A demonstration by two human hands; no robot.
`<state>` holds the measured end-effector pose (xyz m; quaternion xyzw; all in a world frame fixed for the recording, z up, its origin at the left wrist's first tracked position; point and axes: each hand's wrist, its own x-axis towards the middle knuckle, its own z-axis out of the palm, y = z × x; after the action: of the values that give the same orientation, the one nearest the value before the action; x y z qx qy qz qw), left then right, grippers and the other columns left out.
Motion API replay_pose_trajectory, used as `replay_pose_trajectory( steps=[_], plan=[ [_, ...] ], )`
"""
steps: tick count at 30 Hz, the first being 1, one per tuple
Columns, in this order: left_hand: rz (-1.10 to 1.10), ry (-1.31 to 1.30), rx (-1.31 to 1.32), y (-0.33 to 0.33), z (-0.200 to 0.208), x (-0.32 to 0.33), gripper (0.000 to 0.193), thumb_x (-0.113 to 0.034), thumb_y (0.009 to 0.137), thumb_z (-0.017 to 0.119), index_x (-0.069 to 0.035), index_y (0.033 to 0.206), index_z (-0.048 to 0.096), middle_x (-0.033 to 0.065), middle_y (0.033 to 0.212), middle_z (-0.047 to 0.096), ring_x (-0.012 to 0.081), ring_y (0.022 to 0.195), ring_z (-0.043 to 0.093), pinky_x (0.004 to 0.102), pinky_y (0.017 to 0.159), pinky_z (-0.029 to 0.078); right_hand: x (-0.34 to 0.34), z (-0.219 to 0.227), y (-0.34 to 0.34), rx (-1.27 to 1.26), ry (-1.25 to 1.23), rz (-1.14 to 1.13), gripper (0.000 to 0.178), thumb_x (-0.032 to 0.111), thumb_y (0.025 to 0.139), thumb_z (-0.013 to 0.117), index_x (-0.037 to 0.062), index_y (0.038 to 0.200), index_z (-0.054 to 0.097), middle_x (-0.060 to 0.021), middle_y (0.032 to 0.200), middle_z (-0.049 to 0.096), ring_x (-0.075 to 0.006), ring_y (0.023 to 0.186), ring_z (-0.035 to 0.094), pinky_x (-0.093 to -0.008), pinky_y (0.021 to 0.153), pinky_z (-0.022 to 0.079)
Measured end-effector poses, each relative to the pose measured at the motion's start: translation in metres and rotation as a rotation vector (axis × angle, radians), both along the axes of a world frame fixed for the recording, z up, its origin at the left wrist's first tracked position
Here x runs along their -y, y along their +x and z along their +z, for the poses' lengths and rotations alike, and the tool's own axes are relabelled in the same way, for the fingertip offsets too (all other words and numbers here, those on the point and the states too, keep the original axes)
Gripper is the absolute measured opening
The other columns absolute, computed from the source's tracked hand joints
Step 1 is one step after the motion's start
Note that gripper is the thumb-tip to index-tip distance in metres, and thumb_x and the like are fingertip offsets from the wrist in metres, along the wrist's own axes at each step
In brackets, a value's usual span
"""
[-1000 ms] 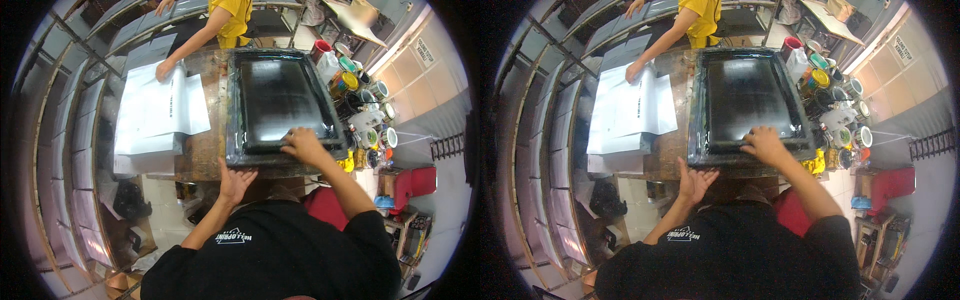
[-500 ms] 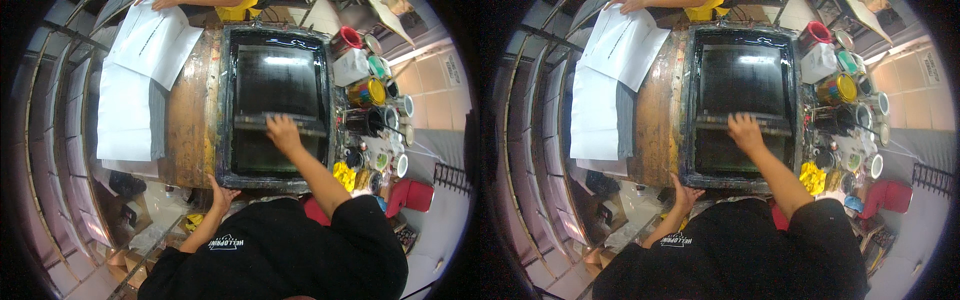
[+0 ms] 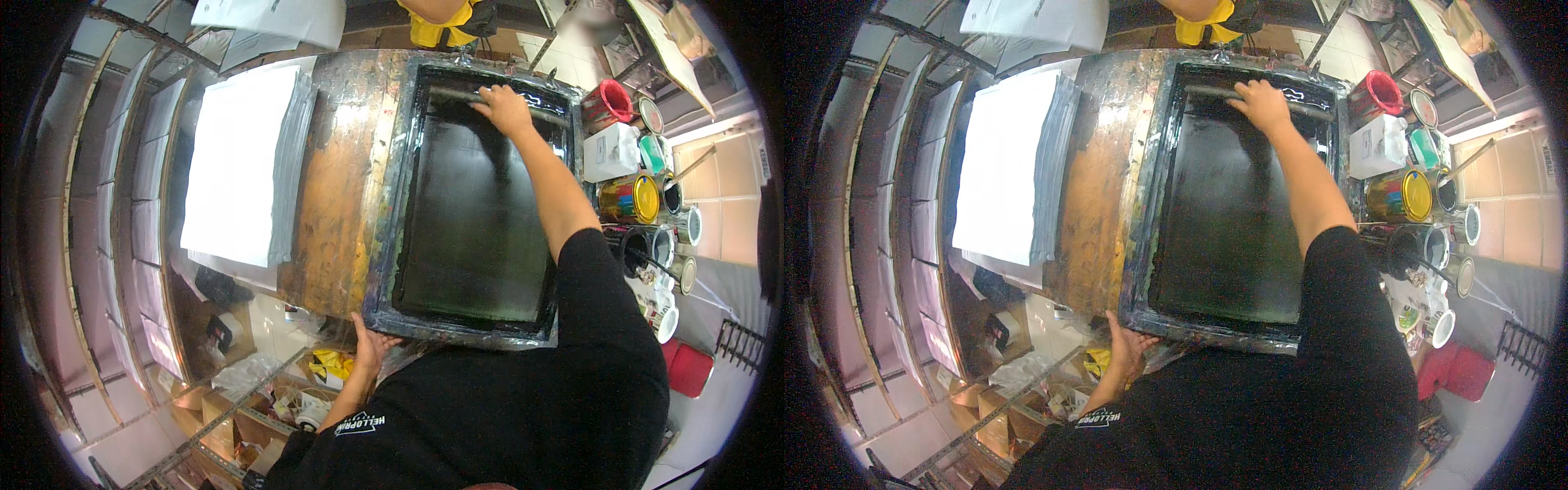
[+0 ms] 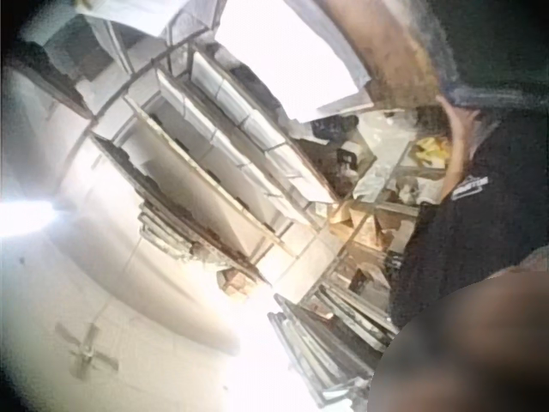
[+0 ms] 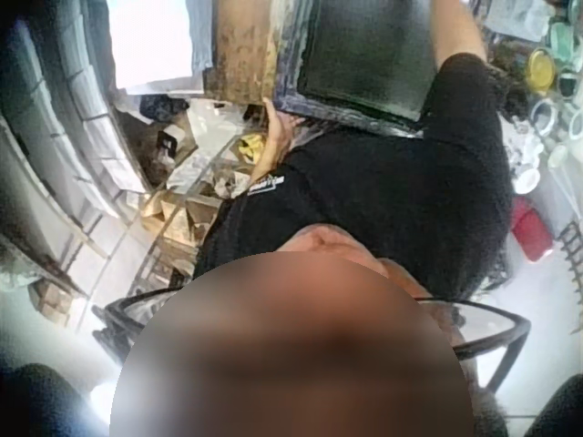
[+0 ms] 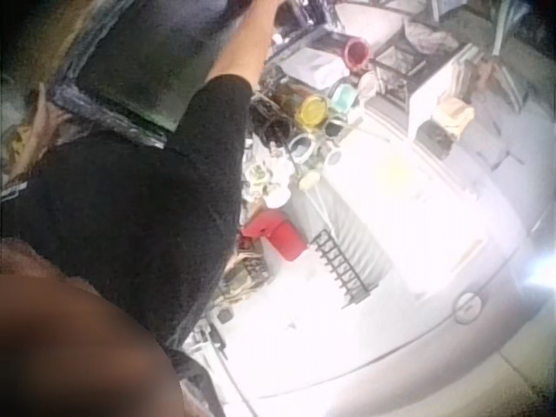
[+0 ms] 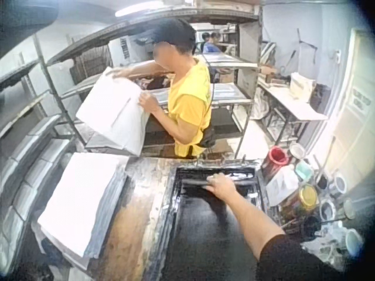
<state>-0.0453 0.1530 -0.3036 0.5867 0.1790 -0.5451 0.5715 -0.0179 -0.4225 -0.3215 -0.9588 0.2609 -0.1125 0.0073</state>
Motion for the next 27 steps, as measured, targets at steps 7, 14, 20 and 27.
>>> replay_pose_trajectory(
  steps=[7,14,20,27],
  plan=[
    [-0.105,-0.189,0.042,0.006,0.02,-0.009,0.117,-0.092,0.087,0.023,0.005,0.152,0.029,0.0251,0.141,0.054,0.0373,0.128,0.056,0.0476,0.102,0.05,-0.167,0.018,-0.076,-0.081,0.042,0.0,0.04,0.047,0.09,0.069,0.0146,0.111,0.061,-0.0104,0.096,0.067,-0.0324,0.093,0.067,-0.0459,0.068,0.059],
    [-0.198,-0.42,0.055,0.019,0.063,-0.01,0.124,-0.093,0.085,0.018,0.012,0.15,0.026,0.0328,0.144,0.05,0.0426,0.134,0.052,0.0503,0.113,0.043,-0.362,0.145,-0.171,-0.162,0.278,0.004,0.043,0.043,0.09,0.067,0.0043,0.106,0.057,-0.0161,0.098,0.062,-0.0358,0.098,0.066,-0.0469,0.074,0.058],
    [-0.266,-1.063,0.153,0.053,0.171,0.018,0.114,-0.088,0.089,0.015,0.009,0.141,0.043,0.0325,0.146,0.048,0.04,0.139,0.048,0.0518,0.12,0.033,-0.374,0.269,-0.156,0.155,-0.146,-0.03,0.028,0.028,0.086,0.067,0.0047,0.099,0.059,-0.014,0.091,0.057,-0.0345,0.095,0.057,-0.0482,0.085,0.043],
    [-0.851,-0.312,1.533,0.04,0.073,0.076,0.091,-0.075,0.098,0.03,-0.011,0.163,0.024,0.0381,0.16,0.02,0.0473,0.154,0.01,0.0626,0.122,0.007,-0.308,0.336,-0.117,0.344,-0.378,-0.029,0.033,0.035,0.095,0.055,0.0035,0.1,0.065,-0.0163,0.09,0.064,-0.0359,0.092,0.063,-0.047,0.085,0.041]
  ],
)
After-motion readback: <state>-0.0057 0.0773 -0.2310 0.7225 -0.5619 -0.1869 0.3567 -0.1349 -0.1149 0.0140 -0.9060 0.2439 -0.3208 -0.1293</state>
